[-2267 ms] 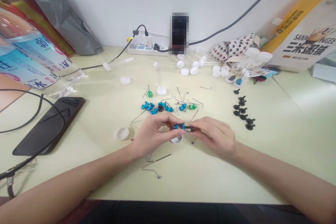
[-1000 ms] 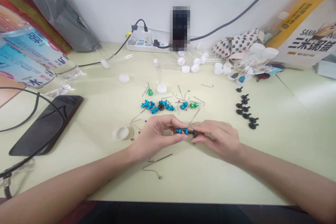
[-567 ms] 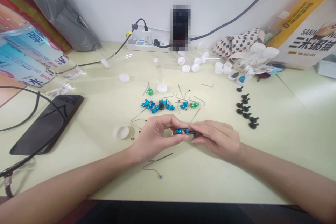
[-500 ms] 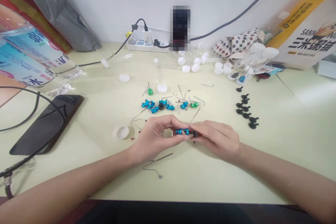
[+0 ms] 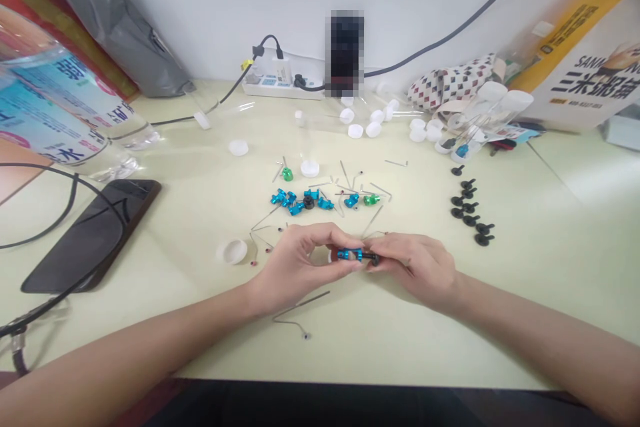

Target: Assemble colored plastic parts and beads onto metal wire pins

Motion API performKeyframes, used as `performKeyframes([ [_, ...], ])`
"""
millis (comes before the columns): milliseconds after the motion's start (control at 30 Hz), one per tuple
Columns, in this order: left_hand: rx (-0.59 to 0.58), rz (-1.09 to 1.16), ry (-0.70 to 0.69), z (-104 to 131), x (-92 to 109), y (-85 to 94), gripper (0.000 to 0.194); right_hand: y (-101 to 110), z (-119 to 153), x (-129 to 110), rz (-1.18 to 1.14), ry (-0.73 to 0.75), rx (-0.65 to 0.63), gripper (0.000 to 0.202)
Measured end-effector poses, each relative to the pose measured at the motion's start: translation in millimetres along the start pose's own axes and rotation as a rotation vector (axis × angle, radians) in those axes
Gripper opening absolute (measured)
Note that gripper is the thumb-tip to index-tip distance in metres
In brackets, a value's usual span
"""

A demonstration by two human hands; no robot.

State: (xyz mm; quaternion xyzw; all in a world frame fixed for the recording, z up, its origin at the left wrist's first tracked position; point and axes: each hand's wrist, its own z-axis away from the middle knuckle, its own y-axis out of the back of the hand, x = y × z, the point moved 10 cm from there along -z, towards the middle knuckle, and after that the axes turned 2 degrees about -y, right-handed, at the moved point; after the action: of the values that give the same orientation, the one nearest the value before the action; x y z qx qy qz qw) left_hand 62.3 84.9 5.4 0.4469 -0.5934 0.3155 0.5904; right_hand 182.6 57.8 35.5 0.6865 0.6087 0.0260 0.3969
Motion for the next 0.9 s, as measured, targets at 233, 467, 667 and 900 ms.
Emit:
performKeyframes([
  [233, 0.0, -0.024, 0.009, -0.5, -1.1, -0.4, 0.013, -0.7, 1.2, -0.8, 0.066, 0.026, 0.002, 0.015],
  [467, -0.016, -0.03, 0.0, -0.5, -1.7, -1.1, 0.014, -2.3, 0.3, 0.5, 0.039, 0.013, -0.021, 0.019],
  [667, -0.025, -0.033, 0.002, -0.7, -1.7, -2.0, 0.014, -4.1, 1.0, 2.8, 0.01, -0.008, -0.041, 0.022],
  [900, -0.03, -0.028, -0.002, -0.6, -1.1, -1.8, 0.014, -3.4, 1.0, 1.6, 0.01, 0.007, -0.033, 0.025],
])
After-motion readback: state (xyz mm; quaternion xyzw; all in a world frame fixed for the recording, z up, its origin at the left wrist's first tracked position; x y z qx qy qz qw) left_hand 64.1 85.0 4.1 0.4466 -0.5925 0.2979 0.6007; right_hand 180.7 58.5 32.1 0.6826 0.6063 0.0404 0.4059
